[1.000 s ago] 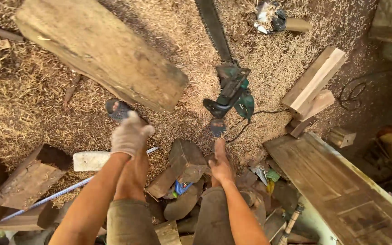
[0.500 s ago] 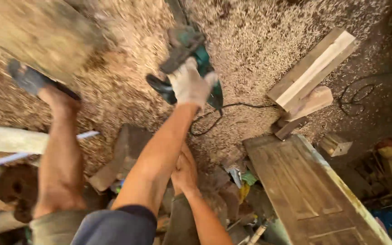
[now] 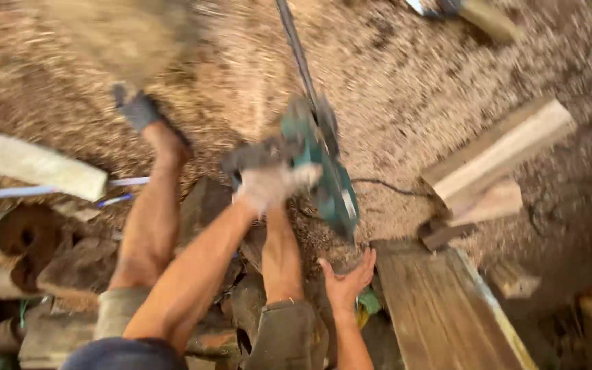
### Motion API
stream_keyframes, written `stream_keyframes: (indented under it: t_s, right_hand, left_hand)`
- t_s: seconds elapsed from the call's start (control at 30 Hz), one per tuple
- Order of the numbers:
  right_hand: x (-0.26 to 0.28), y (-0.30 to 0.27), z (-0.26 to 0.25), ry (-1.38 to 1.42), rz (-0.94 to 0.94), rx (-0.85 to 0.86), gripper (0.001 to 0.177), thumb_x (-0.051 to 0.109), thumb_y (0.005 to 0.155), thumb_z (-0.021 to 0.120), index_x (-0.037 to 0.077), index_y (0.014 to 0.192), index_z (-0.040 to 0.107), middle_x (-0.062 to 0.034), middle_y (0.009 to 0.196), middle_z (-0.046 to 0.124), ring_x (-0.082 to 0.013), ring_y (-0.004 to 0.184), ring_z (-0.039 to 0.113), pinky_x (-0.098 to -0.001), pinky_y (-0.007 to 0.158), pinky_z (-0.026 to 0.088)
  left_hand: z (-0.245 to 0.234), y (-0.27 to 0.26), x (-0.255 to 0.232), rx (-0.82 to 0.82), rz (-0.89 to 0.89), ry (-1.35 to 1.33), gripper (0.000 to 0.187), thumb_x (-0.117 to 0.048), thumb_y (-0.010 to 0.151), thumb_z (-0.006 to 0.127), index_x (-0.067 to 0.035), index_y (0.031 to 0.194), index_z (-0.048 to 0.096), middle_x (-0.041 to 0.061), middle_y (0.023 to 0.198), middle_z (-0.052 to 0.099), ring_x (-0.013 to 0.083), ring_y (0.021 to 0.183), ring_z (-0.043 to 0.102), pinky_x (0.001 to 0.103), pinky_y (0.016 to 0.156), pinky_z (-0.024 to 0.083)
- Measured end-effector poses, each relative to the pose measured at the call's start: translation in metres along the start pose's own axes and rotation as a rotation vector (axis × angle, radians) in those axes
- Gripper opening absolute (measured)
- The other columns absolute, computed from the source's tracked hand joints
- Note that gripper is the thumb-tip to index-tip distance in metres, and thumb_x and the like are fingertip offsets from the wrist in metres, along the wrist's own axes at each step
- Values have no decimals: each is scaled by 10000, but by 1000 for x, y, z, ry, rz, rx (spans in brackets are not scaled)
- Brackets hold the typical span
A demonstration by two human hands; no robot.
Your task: Sawing a wooden log into smaller pieces using an electric chainsaw.
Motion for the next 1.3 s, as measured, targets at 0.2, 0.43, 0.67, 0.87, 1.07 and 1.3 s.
stream_keyframes:
  t_s: [0.2, 0.43, 0.67, 0.87, 1.07, 1.3]
  right_hand:
    - [47, -16, 23, 241, 250, 501, 857, 337, 663, 926, -13, 1339, 532, -242, 1202, 688, -361, 1092, 692, -413, 921, 545]
    - [110, 4, 67, 299, 71, 582, 571, 278, 702, 917, 9, 1148, 682, -194, 1082, 738, -327, 994, 720, -421, 875, 568]
    - [161, 78, 136, 346, 29, 548, 559, 295, 726, 860, 17, 1165, 656, -190, 1018, 752, -360, 951, 742, -440, 828, 569]
    - [160, 99, 171, 291, -45, 472, 440, 294, 761, 818, 23, 1085, 693, -226, 956, 750, -413, 932, 734, -453, 777, 576]
    - [174, 105, 170, 272, 32, 541, 380, 304, 759, 812, 18, 977, 689, -204, 883, 764, -376, 863, 771, -443, 740, 591]
    - [174, 110, 168, 288, 10, 487, 405, 241, 785, 757, 18, 1116, 691, -242, 947, 749, -420, 924, 735, -452, 776, 576]
  left_hand:
    - [38, -122, 44, 94, 403, -770, 773, -743, 978, 538, -96, 1399, 571, 90, 1341, 631, 189, 1175, 543, 408, 964, 397]
    - [-58, -158, 80, -554, 79, -306, 838, -833, 690, 649, -118, 1121, 728, 137, 1037, 761, 309, 939, 725, 441, 882, 562]
    - [-115, -100, 113, -509, 5, -258, 818, -767, 723, 678, -104, 1203, 679, 129, 1040, 747, 284, 952, 728, 433, 927, 563]
    - [-115, -60, 137, -849, 137, -87, 948, -769, 727, 749, -56, 1340, 629, 232, 1247, 661, 415, 1150, 623, 517, 994, 472]
    - [-130, -64, 130, -735, 42, -113, 933, -784, 719, 739, -55, 1292, 636, 204, 1239, 663, 394, 1139, 633, 525, 973, 489]
    - [-129, -60, 129, -677, 9, -209, 823, -769, 748, 729, -28, 1102, 685, 167, 1075, 711, 353, 1019, 690, 495, 916, 535]
Point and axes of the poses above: each hand's wrist, its own y-axis towards the middle knuckle, its own z-axis out of the palm, x = y × z, the point moved 2 cm from there along y, towards the middle knuckle
